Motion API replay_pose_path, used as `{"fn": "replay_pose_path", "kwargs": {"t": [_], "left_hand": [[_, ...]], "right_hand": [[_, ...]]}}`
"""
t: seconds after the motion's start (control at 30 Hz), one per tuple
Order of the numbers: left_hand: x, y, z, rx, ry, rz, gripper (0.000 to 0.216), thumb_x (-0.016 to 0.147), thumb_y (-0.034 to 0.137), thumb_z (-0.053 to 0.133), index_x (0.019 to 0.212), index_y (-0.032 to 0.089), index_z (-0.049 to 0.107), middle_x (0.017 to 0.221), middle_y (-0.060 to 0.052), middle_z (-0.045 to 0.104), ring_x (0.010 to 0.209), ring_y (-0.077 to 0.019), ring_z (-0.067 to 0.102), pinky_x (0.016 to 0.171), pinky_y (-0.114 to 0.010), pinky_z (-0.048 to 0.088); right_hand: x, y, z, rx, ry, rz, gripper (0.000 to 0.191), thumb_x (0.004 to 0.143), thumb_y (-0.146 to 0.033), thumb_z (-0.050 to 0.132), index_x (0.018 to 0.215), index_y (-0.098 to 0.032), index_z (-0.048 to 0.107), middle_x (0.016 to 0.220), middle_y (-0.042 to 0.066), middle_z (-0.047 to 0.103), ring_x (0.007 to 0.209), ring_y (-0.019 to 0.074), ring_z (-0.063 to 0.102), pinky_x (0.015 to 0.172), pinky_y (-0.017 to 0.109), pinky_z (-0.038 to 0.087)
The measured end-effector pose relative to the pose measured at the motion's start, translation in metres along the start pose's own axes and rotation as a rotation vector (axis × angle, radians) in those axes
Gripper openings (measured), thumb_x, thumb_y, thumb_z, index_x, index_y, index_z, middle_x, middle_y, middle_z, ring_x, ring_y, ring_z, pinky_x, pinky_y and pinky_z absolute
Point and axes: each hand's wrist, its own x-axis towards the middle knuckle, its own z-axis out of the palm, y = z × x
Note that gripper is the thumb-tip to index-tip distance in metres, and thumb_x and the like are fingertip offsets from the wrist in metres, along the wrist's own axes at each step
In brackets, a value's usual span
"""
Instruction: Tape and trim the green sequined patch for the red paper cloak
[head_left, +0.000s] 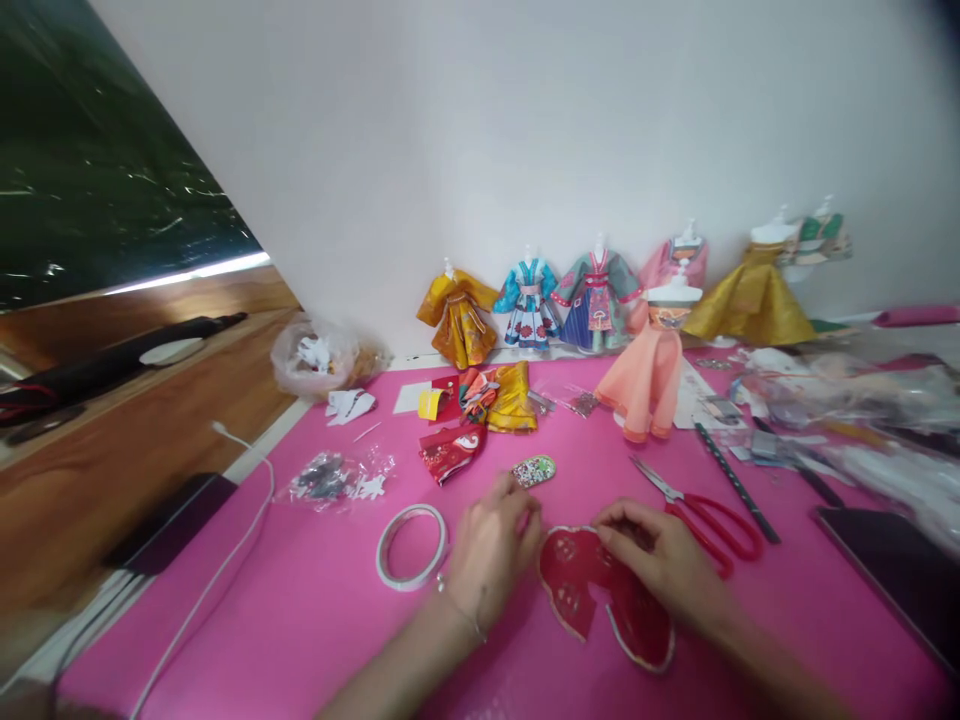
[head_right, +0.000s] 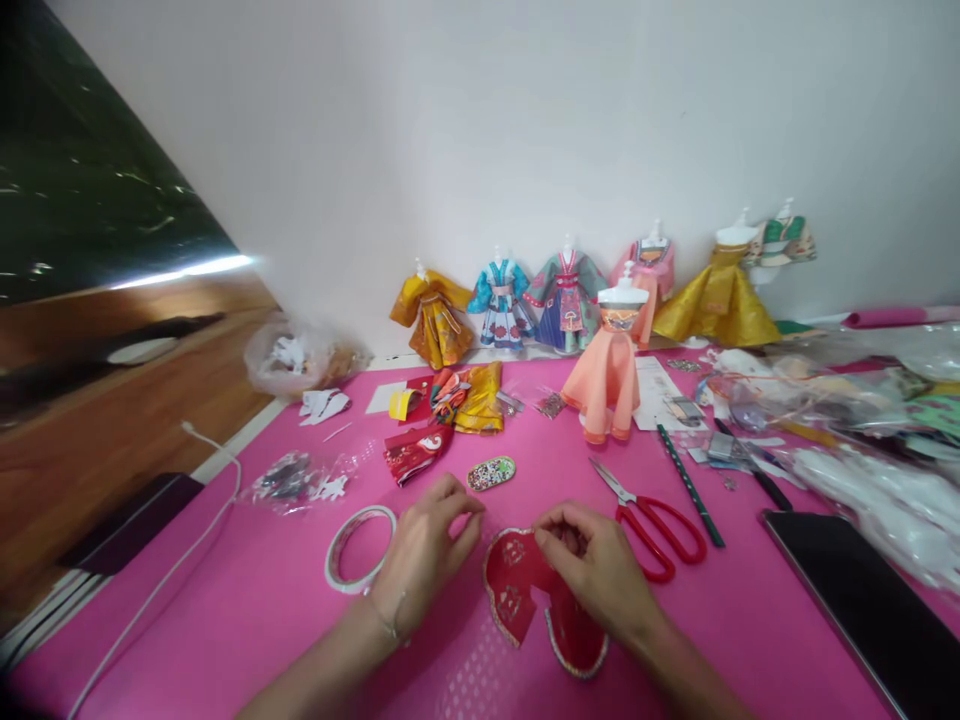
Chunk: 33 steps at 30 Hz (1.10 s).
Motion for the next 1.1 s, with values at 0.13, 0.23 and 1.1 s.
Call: {"fn": "replay_pose_path", "kwargs": {"t": [0.13,0.23,1.1], "left_hand": [[0.024,-0.018,-0.028,0.144,0.089,-0.049,0.019,0.086,0.013,0.056,0.08,0.018,0.073,0.084,-0.006,0.065,0.076,-0.0198,0.063,0.069,-0.028,0.044],[0.034,-0.037,-0.058,0.228,0.138,-0.099,0.019,0.088,0.018,0.056,0.083,0.017,0.074,0.087,-0.006,0.067,0.074,-0.0182,0.063,0.071,-0.028,0.045],[-0.002,-0.141,-0.126,0.811,-0.066,-0.503,0.017,0.099,0.029,0.058,0.105,0.015,0.067,0.11,-0.008,0.069,0.095,-0.0219,0.068,0.081,-0.038,0.057]], "right_hand": [[0.0,-0.001,-0.001,0.005,0.006,0.01,0.019,0.084,-0.036,0.061,0.079,-0.02,0.071,0.067,0.0,0.064,0.062,0.0178,0.056,0.058,0.03,0.043],[-0.001,0.0,-0.001,0.008,0.006,0.018,0.021,0.085,-0.037,0.06,0.081,-0.02,0.071,0.07,0.001,0.066,0.064,0.0186,0.057,0.06,0.031,0.044],[0.008,0.004,-0.012,-0.035,0.059,0.122,0.029,0.081,-0.048,0.061,0.075,-0.022,0.07,0.071,0.003,0.068,0.066,0.0212,0.06,0.062,0.034,0.045]]}}
